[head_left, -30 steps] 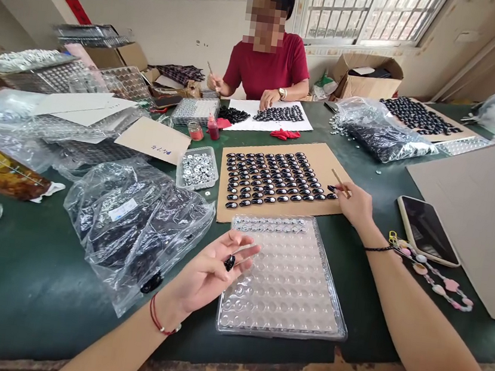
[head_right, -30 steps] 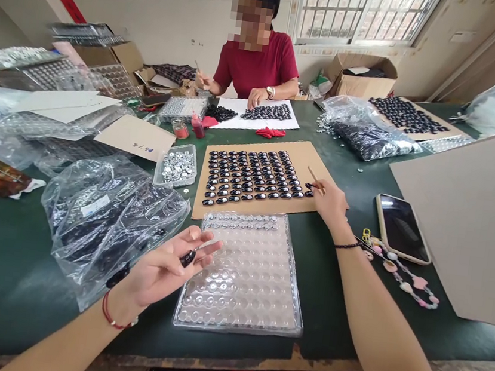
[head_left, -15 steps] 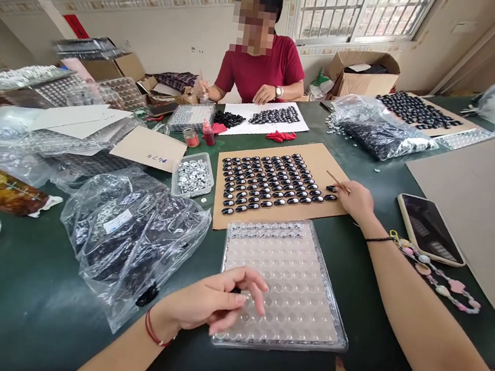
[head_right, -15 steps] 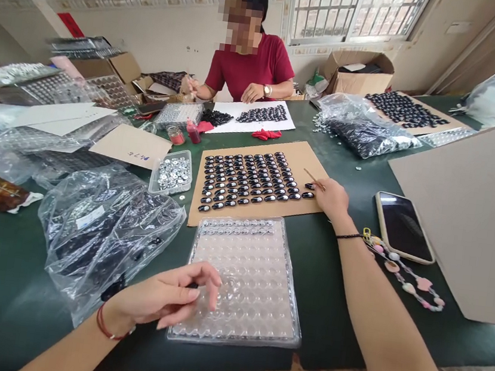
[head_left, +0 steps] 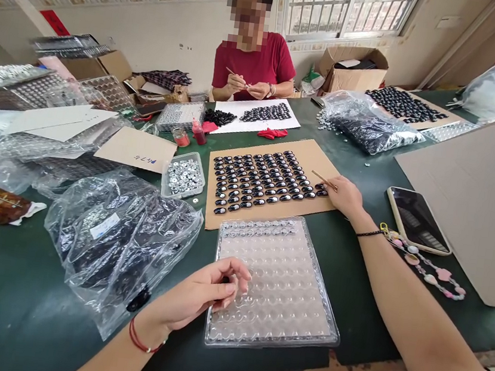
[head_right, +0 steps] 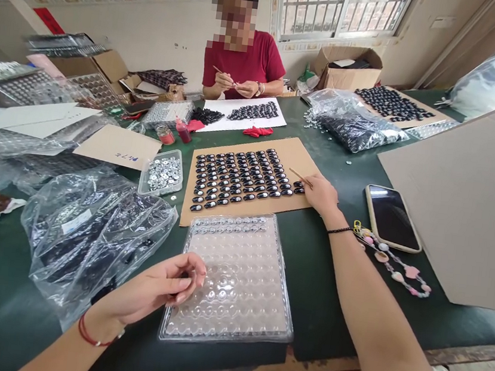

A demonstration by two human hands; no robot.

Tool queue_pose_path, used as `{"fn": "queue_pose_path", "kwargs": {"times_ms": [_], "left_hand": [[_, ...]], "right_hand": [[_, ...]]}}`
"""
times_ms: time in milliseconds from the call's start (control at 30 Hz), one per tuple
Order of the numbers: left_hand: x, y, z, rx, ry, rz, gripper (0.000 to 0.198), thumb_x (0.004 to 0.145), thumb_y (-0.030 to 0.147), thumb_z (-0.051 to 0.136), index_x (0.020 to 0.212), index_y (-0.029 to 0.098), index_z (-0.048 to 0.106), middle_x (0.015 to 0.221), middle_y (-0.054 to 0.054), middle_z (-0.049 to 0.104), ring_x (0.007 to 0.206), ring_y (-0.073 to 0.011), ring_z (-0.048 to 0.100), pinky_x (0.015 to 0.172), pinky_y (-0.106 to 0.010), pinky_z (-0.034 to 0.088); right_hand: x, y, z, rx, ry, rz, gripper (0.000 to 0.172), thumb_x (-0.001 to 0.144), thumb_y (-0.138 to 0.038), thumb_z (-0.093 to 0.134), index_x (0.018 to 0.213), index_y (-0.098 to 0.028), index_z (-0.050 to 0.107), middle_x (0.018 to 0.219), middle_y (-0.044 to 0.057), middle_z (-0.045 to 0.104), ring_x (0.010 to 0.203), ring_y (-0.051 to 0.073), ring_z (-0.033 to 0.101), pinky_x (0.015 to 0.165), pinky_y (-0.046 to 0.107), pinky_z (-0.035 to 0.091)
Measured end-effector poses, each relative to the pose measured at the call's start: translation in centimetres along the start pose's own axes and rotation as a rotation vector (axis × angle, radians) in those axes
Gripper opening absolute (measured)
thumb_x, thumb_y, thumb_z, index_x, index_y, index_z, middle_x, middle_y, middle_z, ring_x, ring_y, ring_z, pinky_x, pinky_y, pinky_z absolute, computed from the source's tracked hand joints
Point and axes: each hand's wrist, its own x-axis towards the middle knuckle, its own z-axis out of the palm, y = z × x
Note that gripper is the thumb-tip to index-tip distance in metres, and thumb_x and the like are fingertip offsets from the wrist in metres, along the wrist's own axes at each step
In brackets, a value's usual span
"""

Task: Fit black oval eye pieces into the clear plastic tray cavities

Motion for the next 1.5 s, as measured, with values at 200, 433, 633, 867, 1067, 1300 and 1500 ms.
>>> {"fn": "queue_pose_path", "kwargs": {"times_ms": [200,433,633,867,1067,1300,1500], "left_hand": [[0.1,0.2,-0.1,0.024,-0.058,0.065,0.024,0.072,-0.001,0.045,0.084,0.016,0.056,0.086,-0.004,0.055,0.074,-0.0115,0.051,0.063,-0.024,0.038],[0.3,0.3,0.4,0.050,-0.040,0.078,0.018,0.084,0.010,0.046,0.098,0.015,0.055,0.106,-0.011,0.058,0.106,-0.0221,0.052,0.092,-0.039,0.040],[0.2,0.2,0.4,-0.013,-0.014,0.011,0.026,0.086,0.021,0.049,0.111,0.015,0.049,0.102,-0.012,0.062,0.086,-0.0203,0.063,0.076,-0.034,0.050],[0.1,0.0,0.5,-0.044,0.000,0.070,0.014,0.085,0.029,0.050,0.089,0.016,0.048,0.073,-0.006,0.066,0.060,-0.0125,0.062,0.049,-0.019,0.045],[0.1,0.0,0.3,-0.036,0.062,0.090,0.016,0.079,0.030,0.058,0.081,0.015,0.052,0.060,-0.001,0.063,0.053,-0.0105,0.058,0.046,-0.018,0.041],[0.1,-0.1,0.2,-0.035,0.107,0.097,0.013,0.077,0.027,0.060,0.080,0.016,0.054,0.059,0.002,0.059,0.050,-0.0075,0.053,0.050,-0.019,0.041],[0.3,-0.4,0.3,0.035,0.165,0.114,0.017,0.078,0.033,0.059,0.080,0.017,0.052,0.056,0.003,0.056,0.048,-0.0076,0.050,0.046,-0.018,0.038]], "right_hand": [[-0.1,-0.1,-0.1,0.002,-0.007,-0.018,0.027,0.082,-0.032,0.043,0.093,-0.027,0.067,0.102,0.002,0.062,0.084,0.019,0.056,0.056,0.026,0.034],[-0.1,0.2,0.0,0.026,0.007,-0.042,0.025,0.081,-0.032,0.045,0.090,-0.028,0.068,0.100,0.002,0.061,0.080,0.018,0.055,0.056,0.025,0.034],[-0.2,-0.1,-0.3,0.077,0.105,-0.046,0.025,0.081,-0.030,0.045,0.087,-0.021,0.068,0.087,0.006,0.063,0.074,0.018,0.055,0.056,0.025,0.033],[-2.4,-4.8,-2.6,0.372,0.304,-0.071,0.044,0.090,-0.041,0.027,0.083,-0.016,0.062,0.068,0.005,0.058,0.064,0.015,0.054,0.059,0.025,0.038],[-5.9,-9.8,-3.9,0.467,-0.085,-0.389,0.045,0.090,-0.047,0.028,0.067,-0.017,0.053,0.056,0.001,0.051,0.051,0.013,0.048,0.050,0.023,0.034],[-6.6,-10.7,-4.2,0.283,-0.261,-0.472,0.036,0.088,-0.041,0.036,0.069,-0.017,0.054,0.063,0.004,0.059,0.057,0.015,0.054,0.055,0.024,0.035],[-7.5,-11.9,-5.1,0.417,-0.195,-0.485,0.033,0.087,-0.038,0.041,0.066,-0.016,0.055,0.064,0.003,0.059,0.053,0.012,0.051,0.053,0.023,0.036]]}}
